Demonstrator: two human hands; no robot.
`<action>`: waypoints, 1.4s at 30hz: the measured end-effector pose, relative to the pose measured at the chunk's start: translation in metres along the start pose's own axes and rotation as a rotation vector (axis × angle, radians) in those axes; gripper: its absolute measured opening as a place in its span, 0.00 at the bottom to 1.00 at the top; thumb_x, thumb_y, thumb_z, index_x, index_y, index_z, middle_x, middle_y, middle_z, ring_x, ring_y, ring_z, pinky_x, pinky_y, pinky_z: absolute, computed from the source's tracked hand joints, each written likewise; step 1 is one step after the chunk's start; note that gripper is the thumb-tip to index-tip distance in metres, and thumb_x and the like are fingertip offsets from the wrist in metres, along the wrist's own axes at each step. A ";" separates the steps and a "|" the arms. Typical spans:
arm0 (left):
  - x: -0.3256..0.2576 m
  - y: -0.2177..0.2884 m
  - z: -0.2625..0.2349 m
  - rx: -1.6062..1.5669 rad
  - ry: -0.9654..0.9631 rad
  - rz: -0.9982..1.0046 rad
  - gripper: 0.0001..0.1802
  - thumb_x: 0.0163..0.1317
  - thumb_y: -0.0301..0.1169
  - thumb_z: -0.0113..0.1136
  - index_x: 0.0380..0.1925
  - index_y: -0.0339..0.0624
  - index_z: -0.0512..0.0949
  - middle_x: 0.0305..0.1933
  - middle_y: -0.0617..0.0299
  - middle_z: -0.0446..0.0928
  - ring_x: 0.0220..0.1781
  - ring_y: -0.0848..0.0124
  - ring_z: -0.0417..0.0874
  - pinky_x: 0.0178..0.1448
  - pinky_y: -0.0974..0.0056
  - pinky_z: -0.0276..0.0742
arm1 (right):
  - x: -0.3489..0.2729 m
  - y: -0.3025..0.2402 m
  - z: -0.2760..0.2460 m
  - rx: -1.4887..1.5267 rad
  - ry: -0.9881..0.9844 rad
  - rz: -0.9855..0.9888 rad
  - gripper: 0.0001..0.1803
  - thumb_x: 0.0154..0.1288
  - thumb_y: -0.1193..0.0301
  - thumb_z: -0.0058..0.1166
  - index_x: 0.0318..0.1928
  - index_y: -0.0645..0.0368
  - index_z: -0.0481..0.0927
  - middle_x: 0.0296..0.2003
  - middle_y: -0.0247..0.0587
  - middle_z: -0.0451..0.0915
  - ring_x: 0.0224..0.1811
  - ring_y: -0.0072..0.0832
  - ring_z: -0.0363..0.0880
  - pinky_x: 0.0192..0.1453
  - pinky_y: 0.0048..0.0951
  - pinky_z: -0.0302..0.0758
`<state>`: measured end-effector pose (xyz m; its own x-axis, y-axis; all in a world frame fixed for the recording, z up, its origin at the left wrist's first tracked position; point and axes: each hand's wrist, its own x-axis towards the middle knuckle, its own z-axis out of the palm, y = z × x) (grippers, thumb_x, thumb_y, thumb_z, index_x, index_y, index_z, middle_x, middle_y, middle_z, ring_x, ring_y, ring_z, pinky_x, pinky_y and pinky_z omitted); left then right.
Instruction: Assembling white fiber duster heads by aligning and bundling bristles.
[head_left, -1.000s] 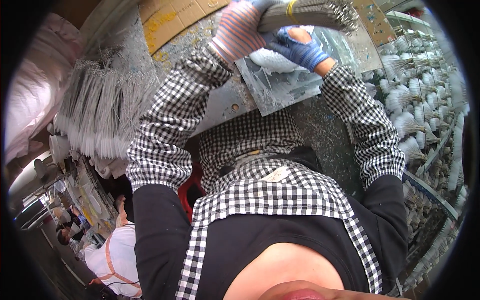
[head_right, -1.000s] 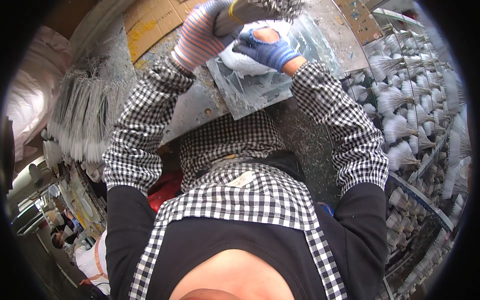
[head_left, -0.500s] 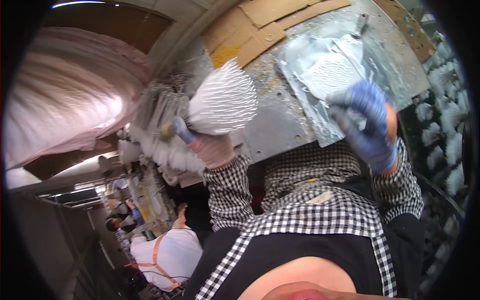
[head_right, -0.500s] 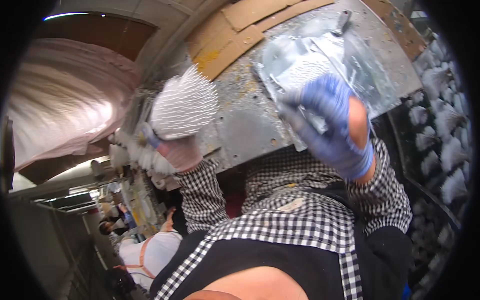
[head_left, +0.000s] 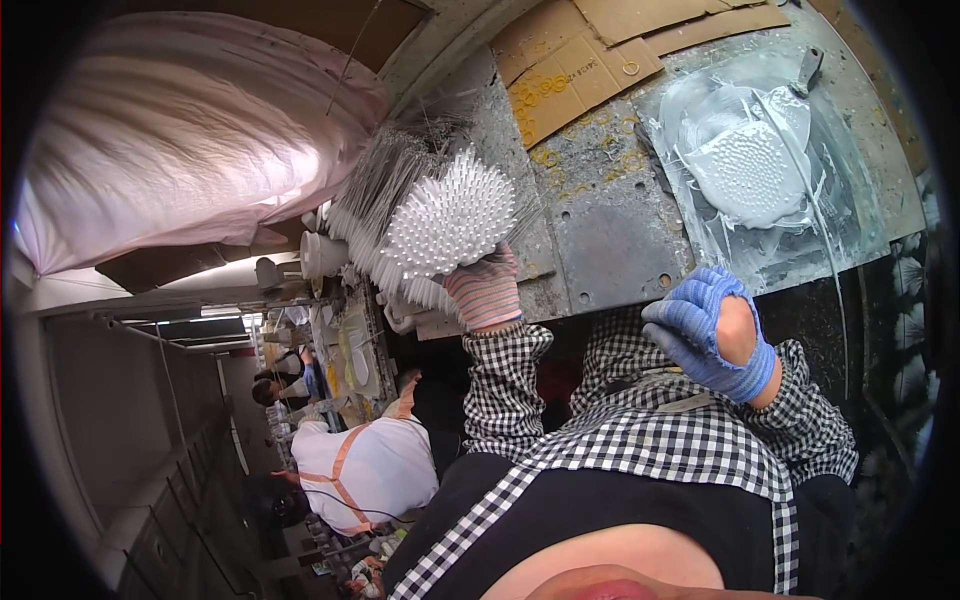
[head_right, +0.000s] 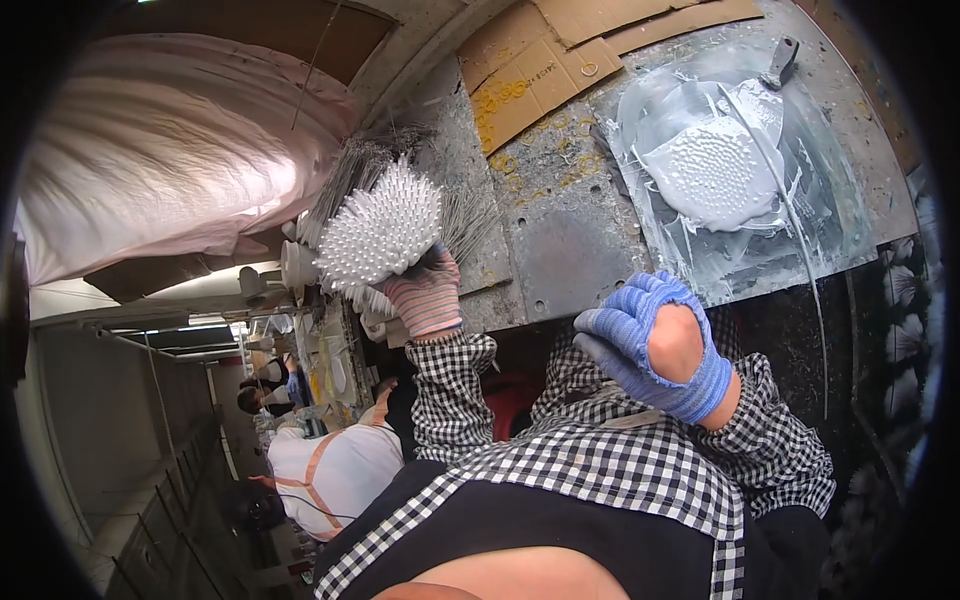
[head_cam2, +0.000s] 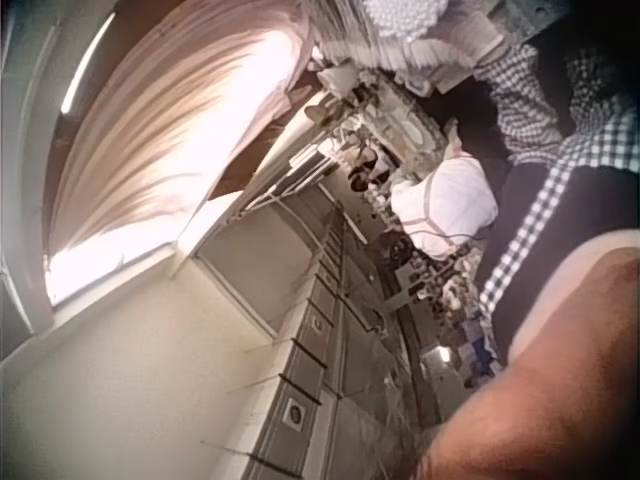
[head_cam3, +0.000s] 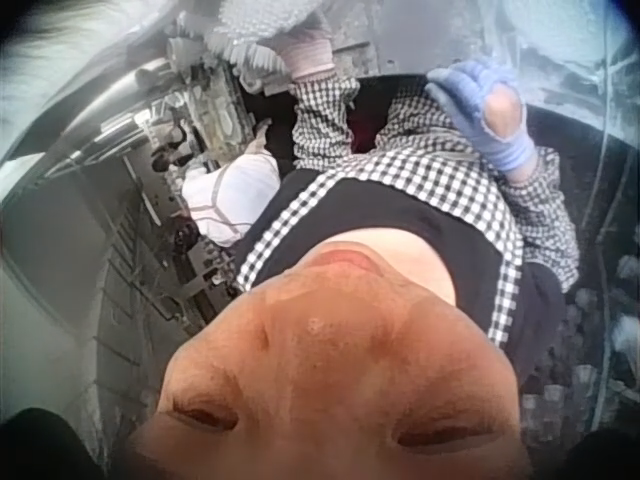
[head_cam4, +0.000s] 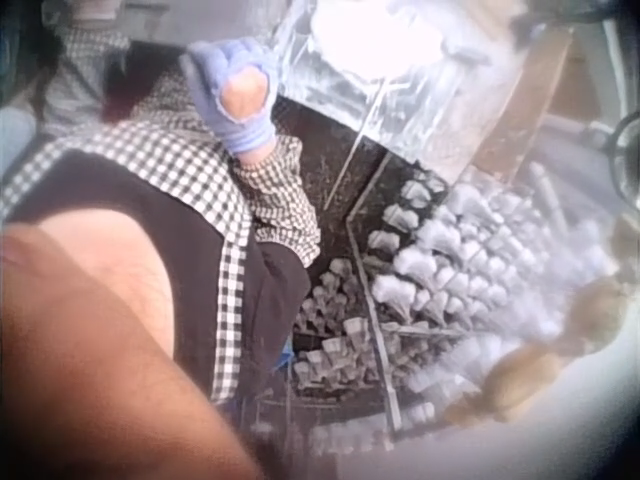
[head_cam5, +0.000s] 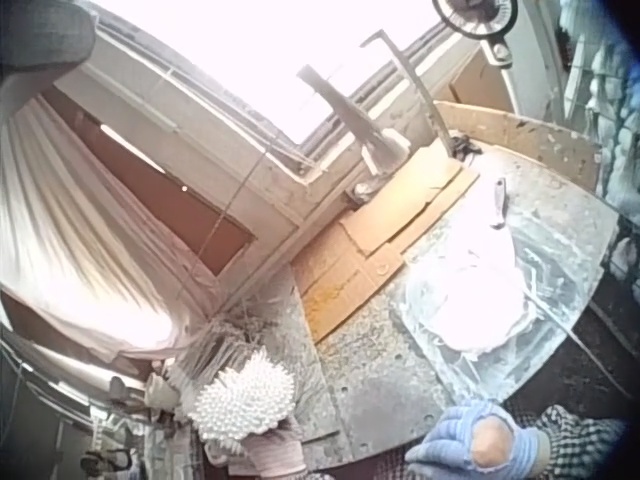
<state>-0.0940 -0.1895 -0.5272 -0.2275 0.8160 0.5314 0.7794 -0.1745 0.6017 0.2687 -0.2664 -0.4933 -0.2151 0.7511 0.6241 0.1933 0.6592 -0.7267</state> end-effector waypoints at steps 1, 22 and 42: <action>0.001 0.005 0.000 -0.049 -0.001 -0.009 0.32 0.78 0.49 0.41 0.72 0.38 0.68 0.77 0.53 0.67 0.77 0.51 0.66 0.83 0.38 0.52 | 0.000 0.001 0.001 0.001 -0.006 0.001 0.10 0.53 0.75 0.72 0.37 0.58 0.86 0.29 0.39 0.82 0.31 0.37 0.81 0.37 0.37 0.75; 0.014 0.055 0.002 -1.266 0.560 -0.845 0.30 0.76 0.52 0.52 0.68 0.44 0.73 0.72 0.58 0.74 0.73 0.57 0.74 0.77 0.44 0.69 | -0.007 0.006 0.011 0.032 -0.078 0.034 0.10 0.53 0.76 0.71 0.38 0.59 0.86 0.30 0.41 0.82 0.32 0.39 0.81 0.38 0.39 0.76; 0.019 0.077 -0.027 -1.542 -0.148 -0.570 0.38 0.72 0.60 0.57 0.68 0.41 0.71 0.71 0.53 0.73 0.70 0.56 0.74 0.79 0.46 0.65 | -0.002 0.016 0.001 0.035 -0.055 0.065 0.08 0.55 0.75 0.71 0.35 0.59 0.86 0.29 0.41 0.83 0.31 0.41 0.82 0.36 0.40 0.76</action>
<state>-0.0544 -0.2027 -0.4547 -0.1388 0.9893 0.0442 -0.6782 -0.1275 0.7237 0.2712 -0.2576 -0.5063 -0.2561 0.7886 0.5591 0.1748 0.6066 -0.7755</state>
